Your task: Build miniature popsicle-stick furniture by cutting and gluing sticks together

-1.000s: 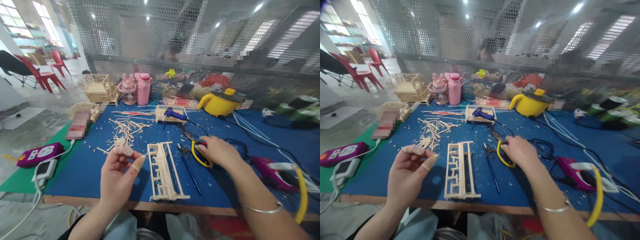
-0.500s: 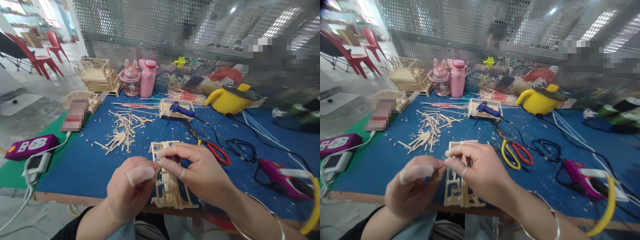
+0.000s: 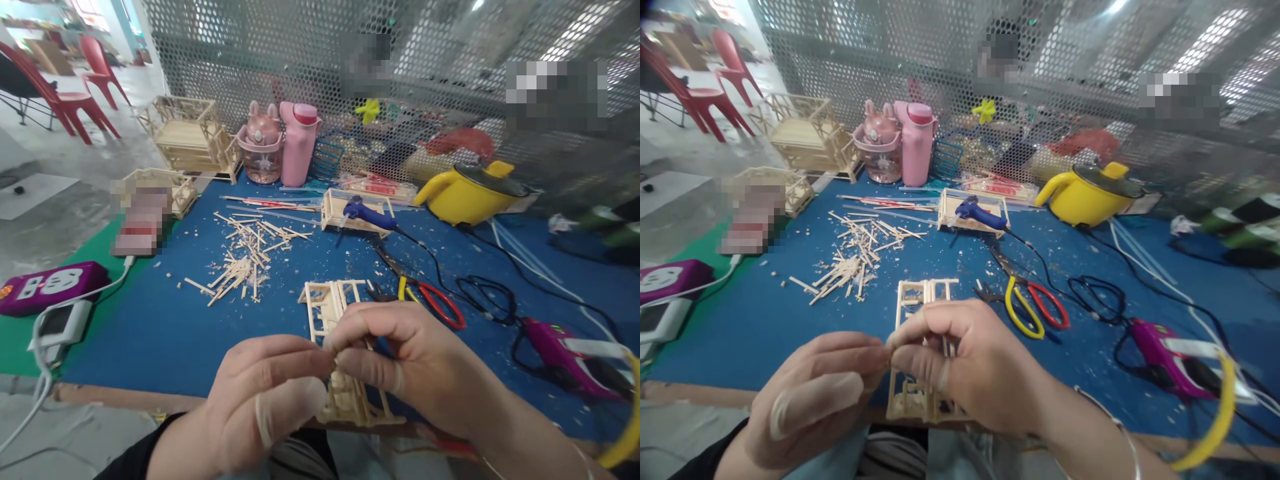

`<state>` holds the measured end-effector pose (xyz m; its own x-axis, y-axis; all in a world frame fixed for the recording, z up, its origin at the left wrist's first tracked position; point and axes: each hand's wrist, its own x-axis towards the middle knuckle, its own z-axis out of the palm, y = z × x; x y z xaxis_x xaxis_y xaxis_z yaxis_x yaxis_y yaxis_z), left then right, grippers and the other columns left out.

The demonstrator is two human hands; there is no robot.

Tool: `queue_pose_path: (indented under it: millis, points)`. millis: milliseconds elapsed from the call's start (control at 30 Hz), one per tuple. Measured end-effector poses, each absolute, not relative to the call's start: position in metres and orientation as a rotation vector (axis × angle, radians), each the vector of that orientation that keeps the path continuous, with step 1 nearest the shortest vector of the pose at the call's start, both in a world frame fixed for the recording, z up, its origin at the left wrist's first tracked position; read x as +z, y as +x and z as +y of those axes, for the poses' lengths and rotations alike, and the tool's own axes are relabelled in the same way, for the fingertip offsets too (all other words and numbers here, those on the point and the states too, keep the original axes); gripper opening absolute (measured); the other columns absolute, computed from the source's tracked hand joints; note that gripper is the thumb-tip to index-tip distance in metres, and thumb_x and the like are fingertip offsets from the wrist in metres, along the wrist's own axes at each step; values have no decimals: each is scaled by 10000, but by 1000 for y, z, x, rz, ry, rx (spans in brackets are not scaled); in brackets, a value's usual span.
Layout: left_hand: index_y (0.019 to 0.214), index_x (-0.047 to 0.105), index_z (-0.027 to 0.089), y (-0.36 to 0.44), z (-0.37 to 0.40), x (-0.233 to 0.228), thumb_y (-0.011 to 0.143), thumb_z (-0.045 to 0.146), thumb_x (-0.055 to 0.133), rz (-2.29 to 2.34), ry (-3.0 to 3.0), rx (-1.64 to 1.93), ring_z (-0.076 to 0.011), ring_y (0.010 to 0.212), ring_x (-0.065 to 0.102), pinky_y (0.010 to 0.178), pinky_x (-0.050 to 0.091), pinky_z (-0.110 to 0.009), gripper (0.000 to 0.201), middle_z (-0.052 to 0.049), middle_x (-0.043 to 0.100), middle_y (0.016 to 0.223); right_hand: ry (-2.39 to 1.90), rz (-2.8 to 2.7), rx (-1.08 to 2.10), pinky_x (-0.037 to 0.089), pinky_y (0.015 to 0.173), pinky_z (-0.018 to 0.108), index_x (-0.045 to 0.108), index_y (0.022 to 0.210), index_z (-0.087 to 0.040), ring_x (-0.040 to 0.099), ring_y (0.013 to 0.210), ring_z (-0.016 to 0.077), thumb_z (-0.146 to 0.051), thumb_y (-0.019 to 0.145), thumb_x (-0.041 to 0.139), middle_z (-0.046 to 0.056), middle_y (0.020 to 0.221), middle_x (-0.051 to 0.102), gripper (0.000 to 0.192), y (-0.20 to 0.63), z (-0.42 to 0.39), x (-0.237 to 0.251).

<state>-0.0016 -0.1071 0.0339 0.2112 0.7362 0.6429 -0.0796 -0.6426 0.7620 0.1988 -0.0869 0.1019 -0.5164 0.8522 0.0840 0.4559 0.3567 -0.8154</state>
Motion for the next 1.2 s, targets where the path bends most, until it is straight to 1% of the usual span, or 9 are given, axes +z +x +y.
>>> queue_pose_path:
  millis: [100, 233, 400, 500, 600, 700, 867, 1033, 1200]
  points:
    - [919, 760, 307, -5, -106, 38, 535, -69, 758, 588, 1641, 1437, -279, 867, 738, 774, 601, -369, 537, -75, 770, 866, -1088, -2115, 1030, 500, 557, 200, 727, 783, -208, 615, 597, 97, -400, 862, 643, -11, 683, 690, 224, 199, -86, 103]
    - [943, 767, 300, -4, -110, 44, 535, -56, 778, 603, 1620, 1405, -285, 908, 730, 795, 586, -349, 543, -96, 770, 884, -1072, -2122, 901, 508, 594, 196, 727, 800, -216, 634, 631, 91, -328, 844, 681, -16, 700, 702, 129, 197, -88, 104]
    - [1009, 744, 332, 5, -129, 33, 768, 211, 725, 743, 1610, 1655, -245, 869, 714, 832, 563, -367, 270, -76, 775, 872, -1037, -2134, 1085, 505, 561, 195, 723, 772, -206, 626, 611, 94, -362, 831, 688, -10, 682, 697, 170, 199, -93, 103]
    - [1155, 690, 329, 7, -132, 26, 852, 312, 636, 645, 1842, 1700, -229, 847, 699, 804, 559, -333, 308, -84, 770, 855, -1006, -2127, 1166, 503, 564, 185, 708, 764, -201, 623, 612, 88, -323, 803, 723, -17, 688, 696, 128, 201, -97, 102]
    - [1250, 636, 311, 9, -126, 26, 897, 267, 576, 619, 1935, 1690, -200, 852, 700, 805, 539, -304, 361, -85, 771, 873, -968, -2103, 1049, 502, 577, 190, 679, 746, -201, 616, 608, 86, -251, 785, 734, -26, 665, 681, 83, 201, -99, 101]
    - [1178, 668, 357, 12, -117, 30, 840, 138, 640, 648, 1698, 1739, -183, 834, 713, 780, 539, -303, 404, -64, 775, 905, -982, -2107, 912, 498, 569, 209, 648, 717, -206, 596, 580, 93, -232, 794, 700, -23, 636, 657, 97, 200, -98, 101]
    - [995, 739, 284, 19, -114, 34, 579, -106, 724, 604, 1476, 1535, -199, 749, 738, 677, 578, -258, 570, -59, 778, 864, -994, -2125, 767, 501, 581, 217, 629, 716, -212, 611, 595, 101, -180, 793, 684, -20, 648, 676, 100, 199, -90, 98]
    - [1006, 631, 244, 29, -118, 39, 751, 91, 723, 788, 932, 1463, -149, 655, 723, 543, 560, -172, 311, -45, 772, 813, -897, -2212, 381, 487, 685, 265, 658, 842, -227, 640, 685, 109, -143, 829, 662, -24, 718, 709, 85, 201, -87, 94]
    - [1067, 523, 218, 25, -106, 50, 682, 212, 819, 756, 682, 1126, -94, 492, 622, 393, 471, -113, 486, 7, 720, 662, -853, -2272, 283, 442, 736, 291, 650, 903, -246, 642, 712, 105, -165, 843, 664, -41, 749, 721, 102, 200, -88, 93]
